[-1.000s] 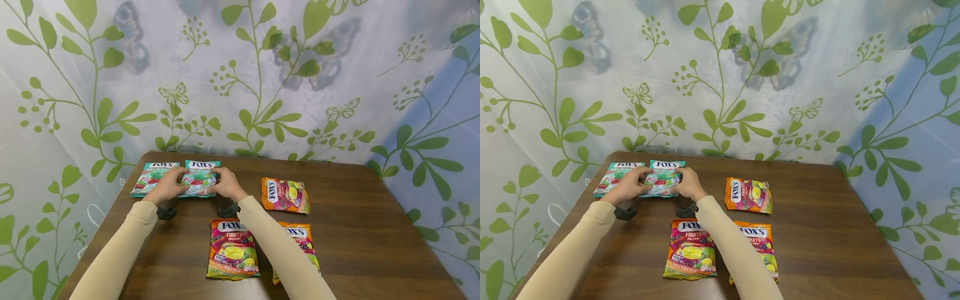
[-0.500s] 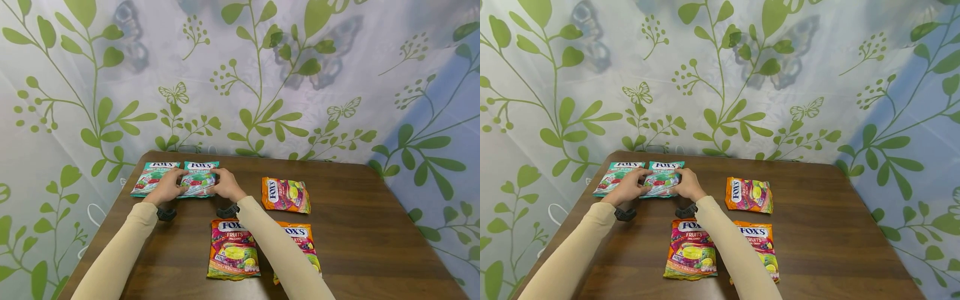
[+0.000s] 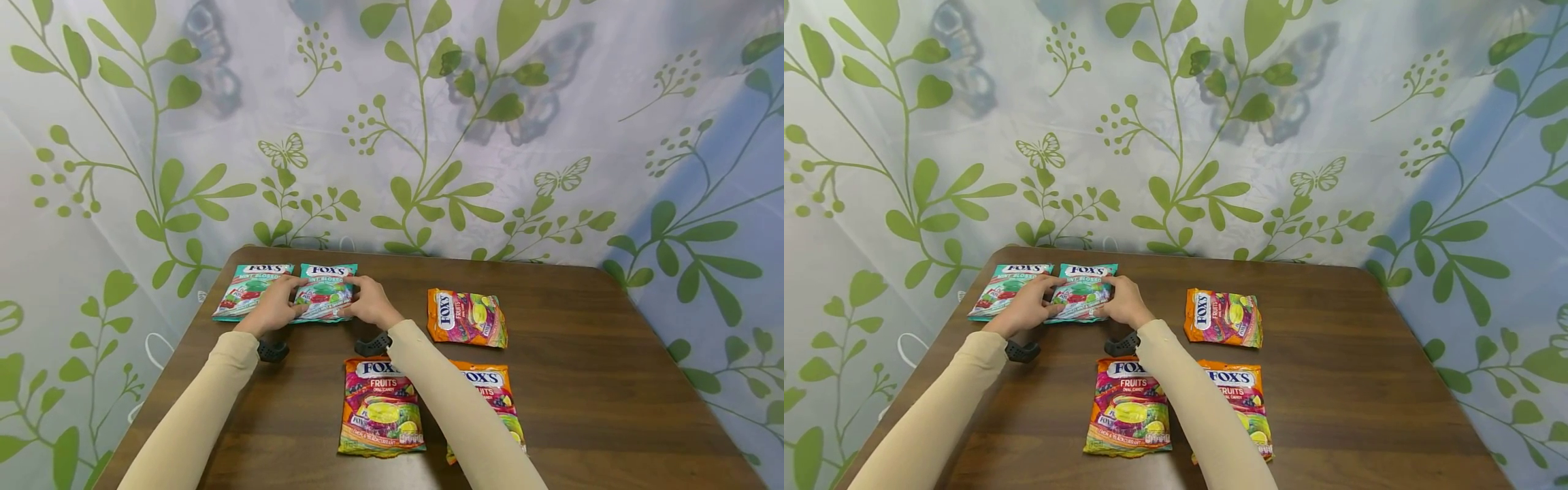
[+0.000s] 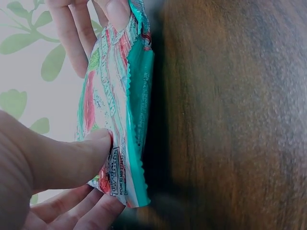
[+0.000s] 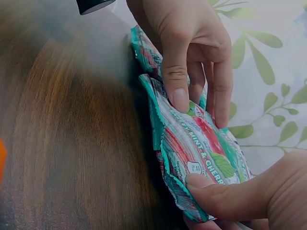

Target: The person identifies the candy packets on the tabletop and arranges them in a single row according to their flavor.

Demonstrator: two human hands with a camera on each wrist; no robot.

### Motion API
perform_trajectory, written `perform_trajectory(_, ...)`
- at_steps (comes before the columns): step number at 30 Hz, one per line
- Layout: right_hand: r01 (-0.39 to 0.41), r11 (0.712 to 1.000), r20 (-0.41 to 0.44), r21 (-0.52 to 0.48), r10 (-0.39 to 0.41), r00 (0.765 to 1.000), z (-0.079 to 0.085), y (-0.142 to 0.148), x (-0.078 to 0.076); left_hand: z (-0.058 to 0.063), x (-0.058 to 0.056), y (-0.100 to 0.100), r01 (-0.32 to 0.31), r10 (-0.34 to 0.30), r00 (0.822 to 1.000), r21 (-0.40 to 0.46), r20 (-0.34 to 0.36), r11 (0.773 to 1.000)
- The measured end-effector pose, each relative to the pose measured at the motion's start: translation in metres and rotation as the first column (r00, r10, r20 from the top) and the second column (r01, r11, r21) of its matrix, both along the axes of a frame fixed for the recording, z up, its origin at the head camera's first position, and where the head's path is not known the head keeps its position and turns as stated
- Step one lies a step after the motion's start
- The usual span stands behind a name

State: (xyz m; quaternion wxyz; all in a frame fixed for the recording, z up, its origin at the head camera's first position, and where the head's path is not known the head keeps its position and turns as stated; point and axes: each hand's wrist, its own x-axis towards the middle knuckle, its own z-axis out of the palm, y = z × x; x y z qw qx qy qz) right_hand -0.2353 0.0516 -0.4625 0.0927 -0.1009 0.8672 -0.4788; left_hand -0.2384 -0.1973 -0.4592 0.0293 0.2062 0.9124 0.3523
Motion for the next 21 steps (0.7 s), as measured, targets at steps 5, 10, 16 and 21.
perform_trajectory(5,-0.001,1.0,-0.004,0.004,0.001,1.0,0.0012,-0.0001,0.0013,0.0001,0.0005,0.0006,0.003,-0.004,1.0,-0.024,-0.03,1.0)
perform_trajectory(10,-0.001,0.999,-0.024,0.034,0.002,1.0,0.0033,-0.0018,0.0028,0.0004,0.0008,0.0001,0.002,-0.003,0.999,-0.029,-0.036,1.0)
perform_trajectory(16,0.013,0.998,-0.048,0.069,-0.01,0.999,0.0014,-0.0029,0.004,0.0006,0.0008,0.0026,0.01,-0.012,0.999,-0.046,-0.039,0.999)
perform_trajectory(21,0.011,0.991,-0.101,0.136,0.003,0.995,0.0017,-0.0056,0.0053,0.001,0.0018,0.0048,-0.004,0.0,0.998,-0.071,-0.056,0.997)
